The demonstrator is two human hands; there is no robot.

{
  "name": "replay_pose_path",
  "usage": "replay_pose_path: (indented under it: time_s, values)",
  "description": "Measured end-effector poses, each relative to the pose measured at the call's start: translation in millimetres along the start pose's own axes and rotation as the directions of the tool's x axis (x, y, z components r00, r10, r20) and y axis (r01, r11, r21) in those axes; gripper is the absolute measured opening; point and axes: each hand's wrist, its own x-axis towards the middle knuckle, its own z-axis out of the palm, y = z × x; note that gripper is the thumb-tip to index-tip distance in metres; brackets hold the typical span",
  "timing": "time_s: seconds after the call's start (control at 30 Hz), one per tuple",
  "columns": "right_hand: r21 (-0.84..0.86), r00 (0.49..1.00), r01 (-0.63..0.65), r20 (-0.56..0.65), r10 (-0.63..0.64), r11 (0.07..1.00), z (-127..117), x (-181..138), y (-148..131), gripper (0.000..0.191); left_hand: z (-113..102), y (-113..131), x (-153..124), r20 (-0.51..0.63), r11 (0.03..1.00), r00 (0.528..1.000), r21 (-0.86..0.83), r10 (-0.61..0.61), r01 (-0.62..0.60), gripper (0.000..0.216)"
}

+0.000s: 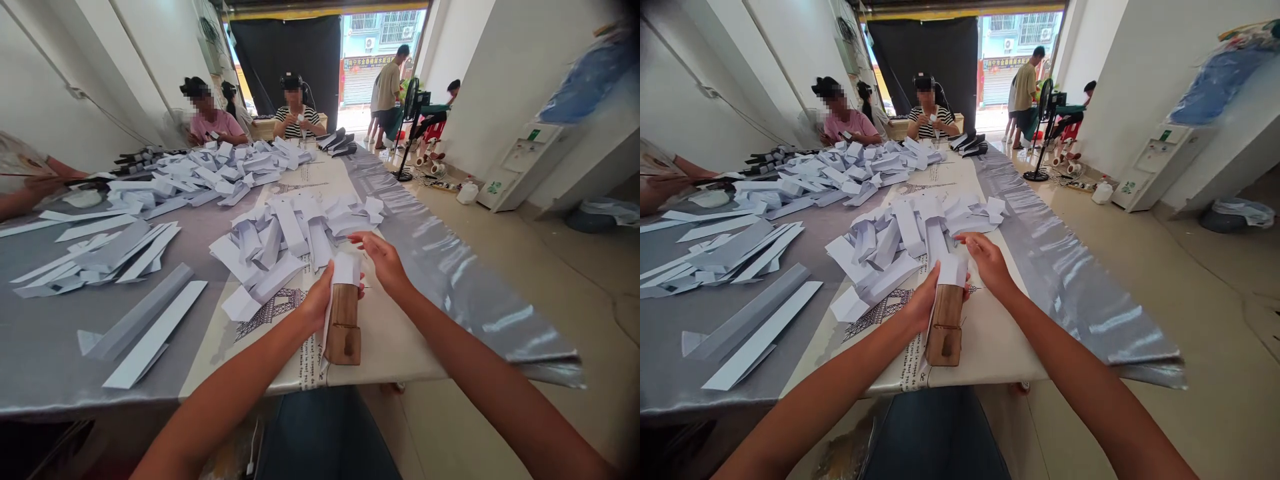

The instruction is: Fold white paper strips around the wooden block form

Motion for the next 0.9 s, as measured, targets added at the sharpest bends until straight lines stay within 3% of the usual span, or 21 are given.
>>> replay_pose_path:
  time_s: [0.1,0.2,0.5,0.9]
  values:
    - [0.135,0.935,-0.248,0.294,0.2,0.959,3.7,-1.5,3.5,0.044,4.2,-3.5,-0.6,-0.018,0.998,0.999,0.055,-0.039,0.04,0.059]
    - [0.223,0.858,-0.42,0.414,0.305,0.88,10.4,-6.2,9.5,0.042,6.4,-4.0,0.0,-0.074,0.993,0.994,0.081,-0.082,0.088,0.055]
    - [0.337,0.824,-0.558,0.334,0.458,0.758,17.8,-12.2,5.8,0.036,0.3,-3.7,5.3,-0.071,0.987,0.992,0.121,-0.1,0.108,0.054]
    - [0.414,0.883,-0.468,0.266,0.387,0.781,20.3,-11.2,17.6,0.028,4.3,-3.6,6.4,-0.046,0.988,0.992,0.101,-0.115,0.119,0.051]
